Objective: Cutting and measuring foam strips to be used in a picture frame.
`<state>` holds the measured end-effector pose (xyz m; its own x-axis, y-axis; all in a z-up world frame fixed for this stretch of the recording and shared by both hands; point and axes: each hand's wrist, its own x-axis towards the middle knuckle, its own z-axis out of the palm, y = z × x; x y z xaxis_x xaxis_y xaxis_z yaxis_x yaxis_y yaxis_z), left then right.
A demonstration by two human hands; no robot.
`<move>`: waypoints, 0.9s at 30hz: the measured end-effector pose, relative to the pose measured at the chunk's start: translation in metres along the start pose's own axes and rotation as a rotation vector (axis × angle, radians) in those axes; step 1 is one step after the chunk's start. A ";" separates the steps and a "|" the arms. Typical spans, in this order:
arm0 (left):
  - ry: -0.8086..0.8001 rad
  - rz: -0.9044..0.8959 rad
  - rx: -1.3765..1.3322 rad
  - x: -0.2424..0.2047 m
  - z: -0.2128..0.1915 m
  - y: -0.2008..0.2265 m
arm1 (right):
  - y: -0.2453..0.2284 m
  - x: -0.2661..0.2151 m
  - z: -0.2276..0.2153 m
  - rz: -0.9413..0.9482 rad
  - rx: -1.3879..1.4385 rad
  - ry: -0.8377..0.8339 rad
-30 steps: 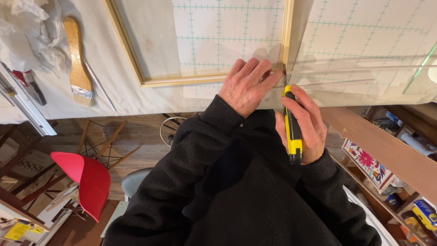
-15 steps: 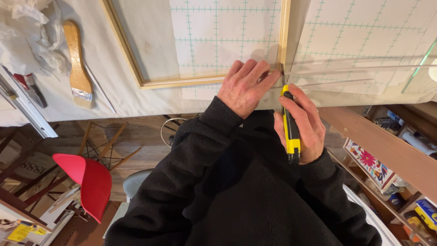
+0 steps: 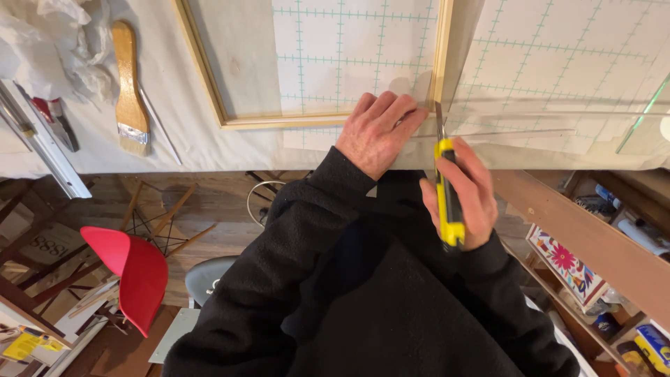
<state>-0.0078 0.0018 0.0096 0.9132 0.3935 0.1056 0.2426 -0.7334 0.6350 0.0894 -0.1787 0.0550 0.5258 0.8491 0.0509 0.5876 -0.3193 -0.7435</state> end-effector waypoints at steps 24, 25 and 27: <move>0.169 -0.003 0.110 -0.081 -0.040 -0.002 | -0.067 -0.073 0.007 0.331 0.072 -0.063; 0.169 -0.008 0.111 -0.086 -0.037 -0.008 | -0.068 -0.074 0.018 0.330 0.074 -0.068; 0.181 0.034 0.112 -0.093 -0.029 -0.022 | -0.067 -0.075 0.041 0.271 0.040 -0.082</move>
<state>-0.1077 -0.0025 0.0076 0.8505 0.4531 0.2673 0.2569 -0.8011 0.5406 -0.0145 -0.2040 0.0740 0.6075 0.7671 -0.2062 0.4070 -0.5235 -0.7485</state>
